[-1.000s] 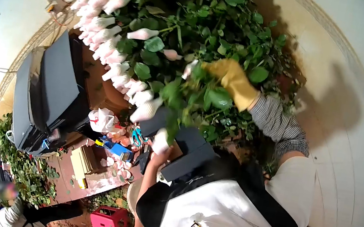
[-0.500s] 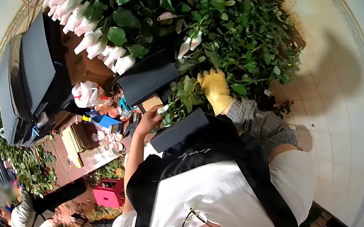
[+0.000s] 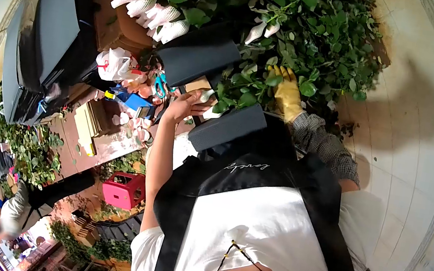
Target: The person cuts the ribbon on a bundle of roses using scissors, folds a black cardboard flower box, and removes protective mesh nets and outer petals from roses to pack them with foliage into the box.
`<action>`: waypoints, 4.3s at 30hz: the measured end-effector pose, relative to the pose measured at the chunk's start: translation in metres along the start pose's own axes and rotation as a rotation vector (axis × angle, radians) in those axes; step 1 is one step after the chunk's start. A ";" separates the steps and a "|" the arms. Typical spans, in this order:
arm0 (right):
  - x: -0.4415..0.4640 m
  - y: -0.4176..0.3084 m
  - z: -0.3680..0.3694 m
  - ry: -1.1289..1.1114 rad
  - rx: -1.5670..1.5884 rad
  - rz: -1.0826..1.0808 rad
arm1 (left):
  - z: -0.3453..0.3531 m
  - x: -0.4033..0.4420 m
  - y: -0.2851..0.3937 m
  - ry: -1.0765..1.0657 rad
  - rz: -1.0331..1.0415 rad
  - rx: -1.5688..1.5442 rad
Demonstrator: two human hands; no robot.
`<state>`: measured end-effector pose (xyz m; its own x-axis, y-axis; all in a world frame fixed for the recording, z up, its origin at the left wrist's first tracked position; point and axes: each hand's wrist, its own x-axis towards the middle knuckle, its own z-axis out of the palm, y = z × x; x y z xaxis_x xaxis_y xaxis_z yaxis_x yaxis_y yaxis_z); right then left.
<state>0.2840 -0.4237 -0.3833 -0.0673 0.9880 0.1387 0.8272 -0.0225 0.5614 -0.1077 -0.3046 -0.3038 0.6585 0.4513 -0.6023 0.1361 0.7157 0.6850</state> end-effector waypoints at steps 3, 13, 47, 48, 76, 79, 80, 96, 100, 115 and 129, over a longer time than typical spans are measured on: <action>0.022 0.013 -0.072 -0.432 0.388 0.083 | 0.019 -0.013 0.012 0.073 0.000 0.110; 0.012 -0.019 -0.033 -0.060 -0.498 -0.139 | 0.021 -0.020 -0.001 -0.027 0.064 -0.188; 0.095 0.320 -0.149 0.666 0.663 0.613 | 0.054 -0.019 -0.010 0.490 0.738 1.451; 0.089 0.319 -0.157 0.551 0.799 0.503 | 0.054 -0.020 -0.012 0.491 0.672 1.454; 0.164 0.227 -0.131 0.215 0.842 0.108 | 0.057 -0.025 -0.003 0.443 0.762 1.491; 0.191 0.240 -0.085 0.155 0.503 0.230 | 0.058 -0.028 0.007 0.314 0.752 1.425; 0.190 0.252 -0.087 0.171 0.334 0.176 | 0.052 -0.030 0.003 0.294 0.752 1.405; 0.165 0.241 -0.073 0.107 0.088 0.028 | 0.040 -0.006 -0.010 0.401 0.813 1.295; 0.155 0.237 -0.070 0.184 0.037 0.034 | 0.030 -0.020 -0.010 0.245 0.780 1.141; 0.171 0.189 -0.064 0.183 0.156 0.114 | 0.047 -0.003 -0.003 0.515 0.732 1.500; 0.114 0.295 -0.246 0.713 0.364 0.238 | 0.026 -0.033 -0.021 0.429 0.841 1.451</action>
<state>0.3833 -0.3555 -0.0008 -0.1039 0.6268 0.7723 0.9844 -0.0464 0.1700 -0.1127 -0.3485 -0.2878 0.6978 0.6900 0.1923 0.5464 -0.6863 0.4799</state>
